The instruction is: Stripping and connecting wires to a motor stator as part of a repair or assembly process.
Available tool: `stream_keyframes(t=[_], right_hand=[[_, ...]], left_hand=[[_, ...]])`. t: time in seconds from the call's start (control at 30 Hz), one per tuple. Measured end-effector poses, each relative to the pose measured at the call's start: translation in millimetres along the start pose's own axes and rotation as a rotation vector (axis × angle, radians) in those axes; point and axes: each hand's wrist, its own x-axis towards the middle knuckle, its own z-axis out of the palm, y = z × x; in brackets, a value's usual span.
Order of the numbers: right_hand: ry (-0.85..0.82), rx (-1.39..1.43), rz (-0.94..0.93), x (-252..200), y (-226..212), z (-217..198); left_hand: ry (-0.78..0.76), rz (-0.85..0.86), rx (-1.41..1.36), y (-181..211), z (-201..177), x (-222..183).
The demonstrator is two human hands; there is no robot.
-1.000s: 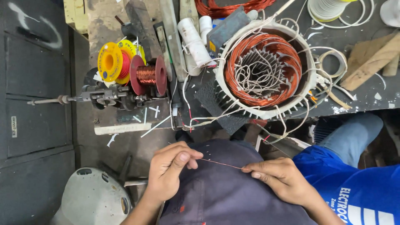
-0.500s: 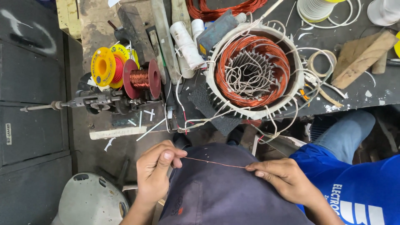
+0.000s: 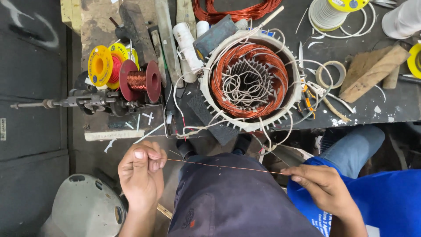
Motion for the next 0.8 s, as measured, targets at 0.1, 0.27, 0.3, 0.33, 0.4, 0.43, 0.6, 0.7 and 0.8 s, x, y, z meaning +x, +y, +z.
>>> stream_keyframes(t=[0.1,0.27,0.3,0.33,0.4,0.43,0.6,0.7,0.8], right_hand=[[0.009,0.009,-0.012,-9.0,8.6,-10.9],[0.01,0.021,0.047,-14.1,11.7,-27.8],[-0.012,0.01,0.037,-11.8,7.8,-30.6],[-0.025,-0.004,0.026,-8.6,3.5,-32.0],[-0.036,0.023,0.062,-7.0,1.3,-35.0],[-0.057,0.051,0.094,-6.8,-1.1,-35.5],[-0.262,0.093,-0.17,52.7,-75.7,-3.9],[-0.271,0.109,-0.177,75.4,-99.6,21.8],[-0.191,0.086,-0.124,84.0,-113.3,40.0]], left_hand=[[0.029,0.036,0.02,-2.6,9.8,-5.7],[0.037,0.064,0.044,-11.5,5.0,-13.1],[0.067,0.046,0.019,-11.1,-0.2,-11.2],[0.088,0.031,-0.01,-11.2,-6.3,-5.7],[0.146,0.048,0.118,-9.2,-19.6,6.5],[0.214,0.068,0.248,-7.9,-26.9,14.1],[-0.404,0.395,0.825,53.1,2.2,44.8],[-1.017,0.418,0.83,45.5,7.2,56.2],[-1.265,0.311,0.74,26.8,-5.4,62.2]])
